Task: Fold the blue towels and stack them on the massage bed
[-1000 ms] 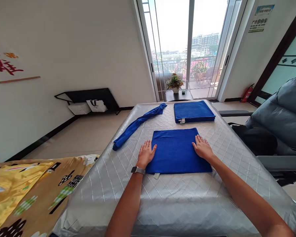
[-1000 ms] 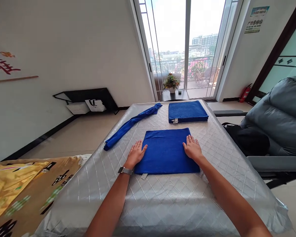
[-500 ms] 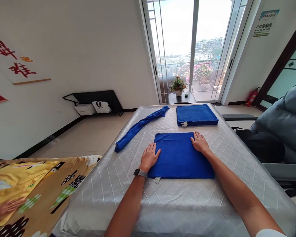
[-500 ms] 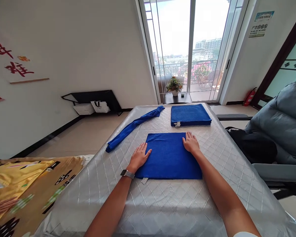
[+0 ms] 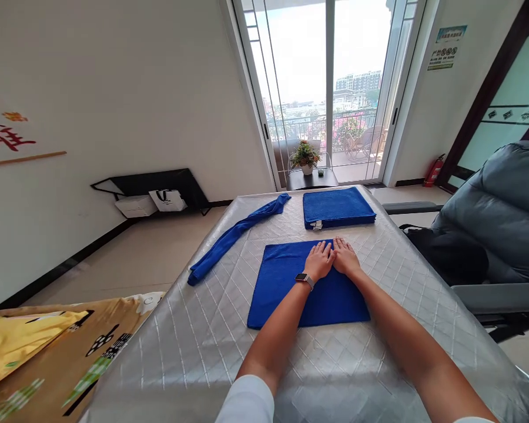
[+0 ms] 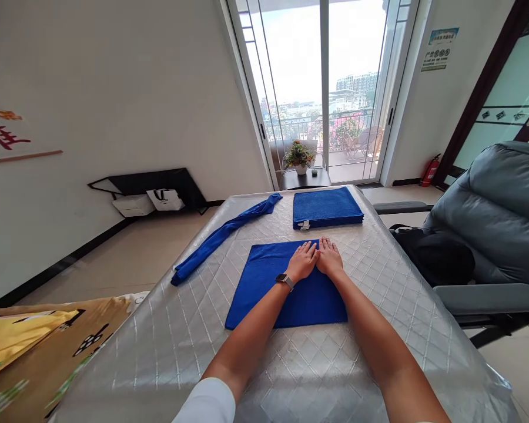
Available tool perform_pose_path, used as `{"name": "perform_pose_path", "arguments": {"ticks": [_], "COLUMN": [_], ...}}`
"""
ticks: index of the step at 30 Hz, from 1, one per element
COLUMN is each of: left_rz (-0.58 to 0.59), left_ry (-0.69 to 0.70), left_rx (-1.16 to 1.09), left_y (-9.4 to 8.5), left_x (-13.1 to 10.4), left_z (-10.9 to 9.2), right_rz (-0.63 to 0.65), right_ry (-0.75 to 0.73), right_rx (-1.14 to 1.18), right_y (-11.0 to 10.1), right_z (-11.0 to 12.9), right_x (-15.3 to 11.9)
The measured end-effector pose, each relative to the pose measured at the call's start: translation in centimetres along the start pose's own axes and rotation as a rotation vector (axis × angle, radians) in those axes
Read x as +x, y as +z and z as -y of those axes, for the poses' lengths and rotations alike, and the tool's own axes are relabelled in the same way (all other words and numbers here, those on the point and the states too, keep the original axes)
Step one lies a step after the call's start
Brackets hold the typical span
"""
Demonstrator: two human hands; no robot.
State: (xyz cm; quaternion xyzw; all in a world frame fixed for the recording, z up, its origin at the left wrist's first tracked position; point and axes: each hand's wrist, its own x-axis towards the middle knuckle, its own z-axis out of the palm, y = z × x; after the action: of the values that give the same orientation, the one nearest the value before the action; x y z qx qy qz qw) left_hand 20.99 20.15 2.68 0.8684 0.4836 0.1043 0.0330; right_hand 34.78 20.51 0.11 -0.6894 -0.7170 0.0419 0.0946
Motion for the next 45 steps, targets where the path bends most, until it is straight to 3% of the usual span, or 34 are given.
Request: {"name": "perform_pose_path", "arguments": {"ticks": [3, 8, 10, 14, 25, 30, 32, 35, 38, 40, 42, 45], "left_rz": [0.000, -0.027, -0.035, -0.022, -0.013, 0.023, -0.053, -0.152, -0.103, -0.091, -0.084, -0.047], "left_ry": [-0.079, -0.332, -0.419, -0.481, -0.492, -0.494, -0.480, -0.305, -0.022, 0.086, 0.094, 0.012], "left_rx": [0.009, 0.079, 0.082, 0.060, 0.061, 0.144, 0.193, 0.187, 0.091, 0.050, 0.026, 0.015], "left_y": [-0.2, -2.3, -3.0, -3.2, -3.3, -4.3, -4.5, -3.5, -1.2, 0.4, 1.2, 0.9], "left_x": [-0.9, -5.7, -7.5, -9.0, -8.8, -8.2, -7.5, -5.7, -4.1, -3.5, -3.6, -4.8], "left_z": [3.2, 12.9, 15.8, 17.8, 17.1, 16.6, 14.7, 9.5, 3.1, 0.0, -1.2, 0.9], "right_rz": [-0.001, -0.006, 0.005, 0.047, 0.065, 0.053, 0.046, 0.046, 0.042, 0.044, 0.049, 0.049], "right_ry": [0.025, 0.046, 0.050, 0.071, 0.084, 0.097, 0.095, 0.093, 0.081, 0.052, 0.040, 0.071], "right_rx": [0.023, 0.032, 0.024, 0.008, -0.026, -0.016, -0.014, 0.001, -0.008, -0.028, -0.032, 0.004], "right_y": [-0.1, -0.3, -0.3, -0.6, -1.2, -0.9, -0.9, -0.8, -0.6, -0.4, -0.4, -0.6], "right_z": [0.2, 0.4, 0.4, 0.5, 0.9, 1.0, 1.0, 1.0, 0.8, 0.6, 0.5, 0.7], "right_x": [0.1, 0.0, 0.0, 0.1, -3.4, -4.0, -3.9, -3.7, -3.7, -3.8, -3.8, -3.7]}}
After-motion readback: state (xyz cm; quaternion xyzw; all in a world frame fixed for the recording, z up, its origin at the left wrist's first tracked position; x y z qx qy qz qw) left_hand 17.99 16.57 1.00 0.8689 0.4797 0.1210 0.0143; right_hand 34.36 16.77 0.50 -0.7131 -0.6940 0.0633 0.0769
